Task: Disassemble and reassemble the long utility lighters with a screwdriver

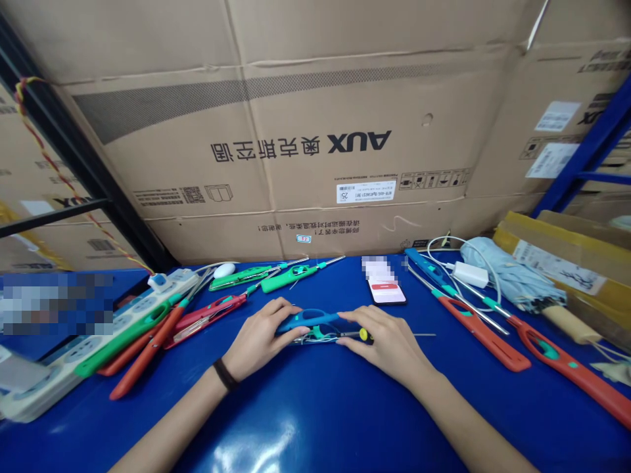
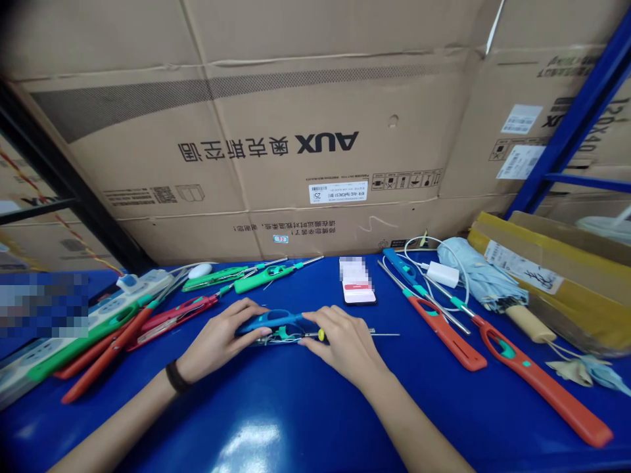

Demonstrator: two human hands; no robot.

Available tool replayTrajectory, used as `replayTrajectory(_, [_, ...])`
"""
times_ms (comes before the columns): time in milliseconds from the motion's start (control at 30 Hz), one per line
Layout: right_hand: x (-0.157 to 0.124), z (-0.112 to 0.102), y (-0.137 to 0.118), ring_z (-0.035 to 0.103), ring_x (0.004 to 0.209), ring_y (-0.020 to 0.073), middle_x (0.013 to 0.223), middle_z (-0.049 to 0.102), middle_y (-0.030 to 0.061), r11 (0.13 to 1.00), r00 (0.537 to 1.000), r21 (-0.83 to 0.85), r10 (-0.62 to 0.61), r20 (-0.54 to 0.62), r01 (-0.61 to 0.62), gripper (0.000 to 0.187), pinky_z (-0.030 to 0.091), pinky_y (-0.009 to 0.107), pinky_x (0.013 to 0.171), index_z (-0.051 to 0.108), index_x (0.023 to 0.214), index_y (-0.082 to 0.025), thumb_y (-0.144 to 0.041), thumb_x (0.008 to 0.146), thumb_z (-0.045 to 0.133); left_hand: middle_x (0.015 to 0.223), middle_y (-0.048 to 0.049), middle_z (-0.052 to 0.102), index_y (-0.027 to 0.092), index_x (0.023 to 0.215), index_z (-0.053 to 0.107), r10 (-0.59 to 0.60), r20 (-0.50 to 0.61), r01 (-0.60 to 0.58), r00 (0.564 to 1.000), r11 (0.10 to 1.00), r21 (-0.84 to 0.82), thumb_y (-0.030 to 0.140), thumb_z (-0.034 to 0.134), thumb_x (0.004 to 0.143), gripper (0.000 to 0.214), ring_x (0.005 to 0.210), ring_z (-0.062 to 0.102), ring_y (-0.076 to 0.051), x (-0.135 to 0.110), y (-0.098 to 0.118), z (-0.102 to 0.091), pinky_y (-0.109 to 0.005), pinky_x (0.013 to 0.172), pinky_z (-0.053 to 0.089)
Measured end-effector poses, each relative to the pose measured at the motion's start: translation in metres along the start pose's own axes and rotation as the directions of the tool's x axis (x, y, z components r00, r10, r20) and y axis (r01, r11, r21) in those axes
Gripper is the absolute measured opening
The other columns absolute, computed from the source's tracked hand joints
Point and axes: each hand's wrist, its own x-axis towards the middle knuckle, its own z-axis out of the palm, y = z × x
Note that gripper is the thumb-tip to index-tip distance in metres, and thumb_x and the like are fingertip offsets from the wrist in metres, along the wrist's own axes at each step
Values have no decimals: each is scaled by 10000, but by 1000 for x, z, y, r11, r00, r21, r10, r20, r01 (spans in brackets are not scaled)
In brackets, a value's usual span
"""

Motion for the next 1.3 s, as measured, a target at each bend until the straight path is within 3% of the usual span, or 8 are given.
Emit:
replayTrajectory(133, [-1, 3, -2, 661, 827, 168, 935, 701, 0, 999, 999, -18, 28, 34, -27, 145, 511, 250, 614, 627, 938, -241, -317, 815, 636, 976, -43, 590, 222, 1040, 623, -67, -13, 65, 998, 992, -107, 466, 516, 872, 315, 879, 604, -190, -2, -6, 3, -306, 811, 492])
replayTrajectory(300, [-2, 9, -2, 646, 866, 173, 966, 693, 7, 999, 995, -14, -37, 96, 39, 114, 516, 249, 652, 628, 936, -235, -245, 822, 629, 988, -49, 601, 202, 1043, 617, -92, -49, 79, 995, 972, -222, 448, 556, 855, 315, 909, 596, -196, -1, -7, 8, -306, 823, 482])
replayTrajectory(667, [-5, 17, 0, 665, 826, 157, 954, 703, 20, 997, 993, 17, -79, 92, 78, 142, 515, 241, 728, 658, 965, -225, -209, 876, 549, 958, -31, 599, 251, 1104, 626, -83, 0, 81, 997, 968, -237, 452, 583, 836, 338, 909, 561, -198, -2, -3, 25, -313, 822, 459])
replayTrajectory(833, [-5, 18, -2, 659, 845, 164, 1002, 686, 20, 999, 991, 28, -48, 126, 45, 215, 507, 244, 718, 618, 1080, -250, -214, 885, 534, 966, -28, 610, 276, 1147, 614, -85, 9, 85, 996, 970, -227, 446, 589, 834, 356, 915, 562, -200, 0, -3, 25, -315, 828, 457])
replayTrajectory(1067, [-4, 20, -3, 658, 763, 132, 975, 671, -1, 998, 985, -19, -61, 163, 65, 224, 468, 206, 626, 645, 1060, -281, -229, 921, 478, 1008, -48, 636, 242, 1142, 623, -112, -32, 104, 993, 976, -192, 438, 573, 847, 357, 932, 583, -213, 5, -9, 20, -352, 853, 463])
replayTrajectory(1300, [-7, 21, -1, 657, 704, 115, 964, 675, 2, 994, 988, -65, -81, 134, 90, 238, 431, 184, 559, 663, 1059, -308, -224, 913, 495, 1032, -52, 643, 251, 1156, 616, -47, -33, 42, 998, 991, -126, 397, 560, 866, 330, 960, 572, -217, 8, -16, 21, -372, 867, 464])
